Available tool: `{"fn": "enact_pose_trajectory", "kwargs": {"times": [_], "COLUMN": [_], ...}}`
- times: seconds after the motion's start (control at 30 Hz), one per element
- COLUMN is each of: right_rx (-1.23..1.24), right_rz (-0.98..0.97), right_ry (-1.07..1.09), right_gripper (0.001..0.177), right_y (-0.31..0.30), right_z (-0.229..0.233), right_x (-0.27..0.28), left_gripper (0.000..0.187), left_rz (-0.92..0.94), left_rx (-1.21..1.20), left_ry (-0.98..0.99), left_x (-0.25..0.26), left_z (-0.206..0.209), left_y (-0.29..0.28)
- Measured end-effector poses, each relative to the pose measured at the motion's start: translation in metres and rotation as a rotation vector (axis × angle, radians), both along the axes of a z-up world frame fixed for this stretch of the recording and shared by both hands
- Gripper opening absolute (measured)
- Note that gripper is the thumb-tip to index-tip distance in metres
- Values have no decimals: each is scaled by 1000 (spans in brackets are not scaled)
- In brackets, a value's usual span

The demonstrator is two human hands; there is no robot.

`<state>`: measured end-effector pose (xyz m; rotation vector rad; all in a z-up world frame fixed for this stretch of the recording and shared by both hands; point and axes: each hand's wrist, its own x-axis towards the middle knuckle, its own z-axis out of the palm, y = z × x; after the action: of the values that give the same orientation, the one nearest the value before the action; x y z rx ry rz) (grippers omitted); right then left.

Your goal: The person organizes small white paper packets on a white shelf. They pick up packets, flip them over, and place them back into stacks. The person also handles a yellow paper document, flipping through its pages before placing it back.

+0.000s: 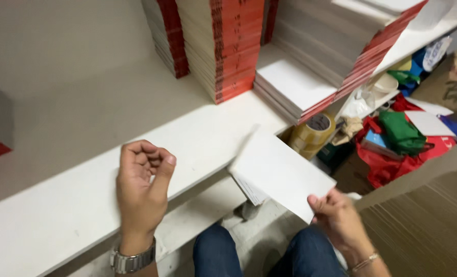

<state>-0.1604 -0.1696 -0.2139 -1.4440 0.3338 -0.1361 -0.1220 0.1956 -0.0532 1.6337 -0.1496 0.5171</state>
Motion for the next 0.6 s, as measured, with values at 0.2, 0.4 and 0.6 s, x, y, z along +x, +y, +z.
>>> {"fn": "enact_pose_trajectory", "kwargs": {"times": [0.2,0.4,0.6], "right_rx": [522,414,341], "right_rz": [-138,-246,-289], "right_ry": [254,440,537], "right_gripper": [32,22,24], "right_y": [11,55,82], "right_z": [-140,-170,-175], "right_x": [5,58,95], "left_gripper": [30,31,30], "left_rz": [23,52,50], "left_rx": [-1,17,12], "left_ry": [40,67,58], "left_x": [0,0,0], "left_z": [6,6,6], "left_y": [-6,-6,-6]}}
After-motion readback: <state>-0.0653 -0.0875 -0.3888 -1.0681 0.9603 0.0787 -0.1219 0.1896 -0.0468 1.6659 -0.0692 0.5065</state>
